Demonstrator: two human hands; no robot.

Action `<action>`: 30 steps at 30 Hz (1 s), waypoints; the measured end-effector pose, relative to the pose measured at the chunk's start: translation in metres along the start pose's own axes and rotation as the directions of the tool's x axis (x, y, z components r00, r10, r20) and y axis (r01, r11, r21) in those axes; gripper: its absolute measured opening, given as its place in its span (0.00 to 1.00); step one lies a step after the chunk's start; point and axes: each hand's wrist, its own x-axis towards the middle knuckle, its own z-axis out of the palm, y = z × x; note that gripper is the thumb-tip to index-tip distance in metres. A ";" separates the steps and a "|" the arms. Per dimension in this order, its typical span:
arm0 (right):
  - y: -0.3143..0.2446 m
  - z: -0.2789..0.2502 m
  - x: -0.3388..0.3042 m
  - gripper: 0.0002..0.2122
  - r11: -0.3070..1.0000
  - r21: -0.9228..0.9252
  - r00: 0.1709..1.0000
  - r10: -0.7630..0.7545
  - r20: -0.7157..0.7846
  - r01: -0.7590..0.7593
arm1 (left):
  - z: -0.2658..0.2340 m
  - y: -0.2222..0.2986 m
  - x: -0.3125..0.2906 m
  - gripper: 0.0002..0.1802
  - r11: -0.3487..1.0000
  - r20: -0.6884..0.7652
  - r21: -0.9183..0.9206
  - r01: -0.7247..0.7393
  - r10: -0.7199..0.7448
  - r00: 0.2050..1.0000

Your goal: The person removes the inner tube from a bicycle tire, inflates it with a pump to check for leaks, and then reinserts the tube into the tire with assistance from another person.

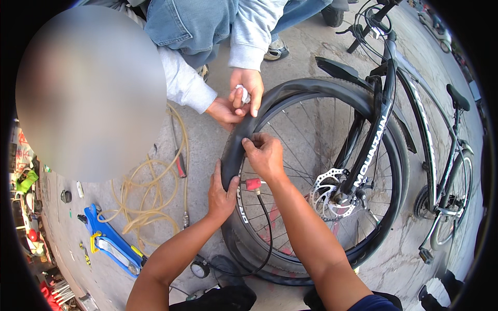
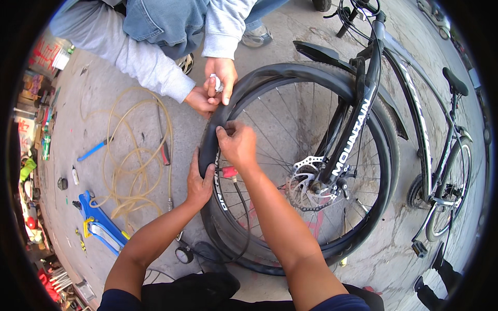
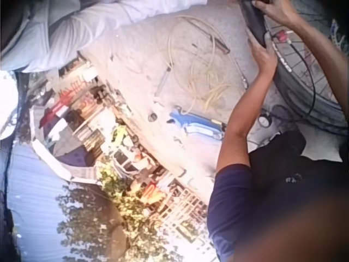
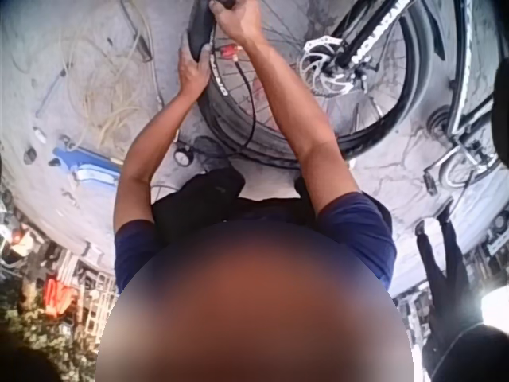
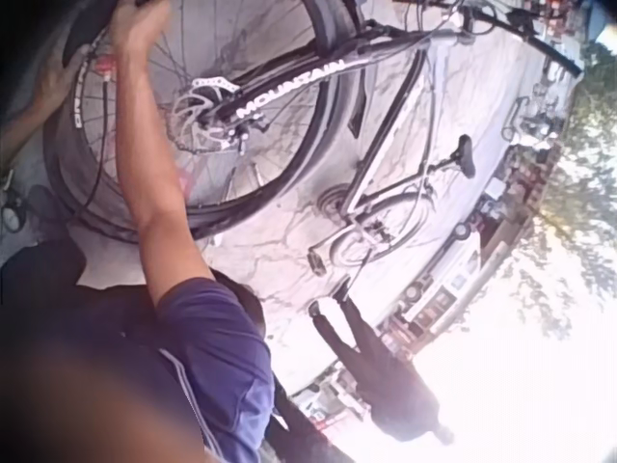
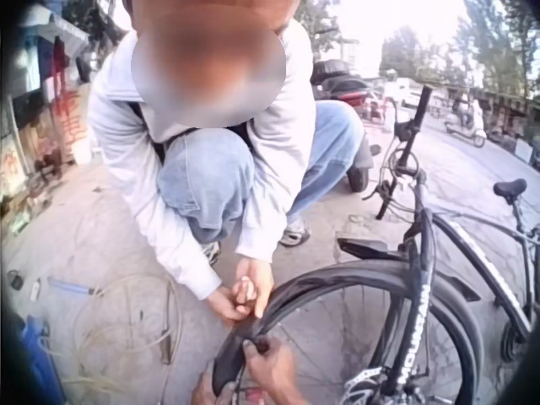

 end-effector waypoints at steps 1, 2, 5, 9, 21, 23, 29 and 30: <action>0.000 0.000 0.000 0.16 1.000 0.029 1.000 0.011 0.013 -0.012 | 0.000 0.000 0.000 0.45 1.000 0.003 -0.004 0.000 0.000 1.000; 0.000 0.000 0.001 0.16 1.000 0.028 1.000 0.012 0.001 -0.013 | 0.000 0.001 0.000 0.45 1.000 -0.001 -0.022 -0.019 0.019 1.000; 0.001 0.004 0.004 0.15 1.000 0.010 0.999 -0.009 -0.031 0.009 | -0.001 0.002 0.000 0.45 1.000 0.012 -0.005 -0.010 0.010 1.000; 0.003 0.013 0.009 0.15 0.996 -0.069 0.995 -0.059 -0.075 0.054 | -0.001 0.004 -0.001 0.45 0.999 0.041 -0.026 0.040 -0.039 0.998; -0.002 0.000 -0.004 0.16 0.988 -0.146 0.994 -0.057 -0.096 0.043 | -0.003 0.002 0.003 0.46 0.994 0.089 -0.093 0.055 -0.047 0.995; -0.001 0.000 -0.009 0.15 0.992 -0.119 0.990 -0.060 -0.129 0.044 | -0.003 0.003 0.003 0.46 0.992 0.086 -0.118 0.048 -0.038 0.996; 0.003 0.002 -0.027 0.16 0.950 -0.238 0.952 -0.247 -0.180 0.201 | -0.003 0.002 0.003 0.45 0.987 0.098 -0.143 0.071 -0.057 0.994; 0.002 0.002 -0.029 0.16 0.947 -0.248 0.949 -0.254 -0.188 0.204 | -0.003 0.002 0.003 0.45 0.991 0.095 -0.118 0.069 -0.058 0.994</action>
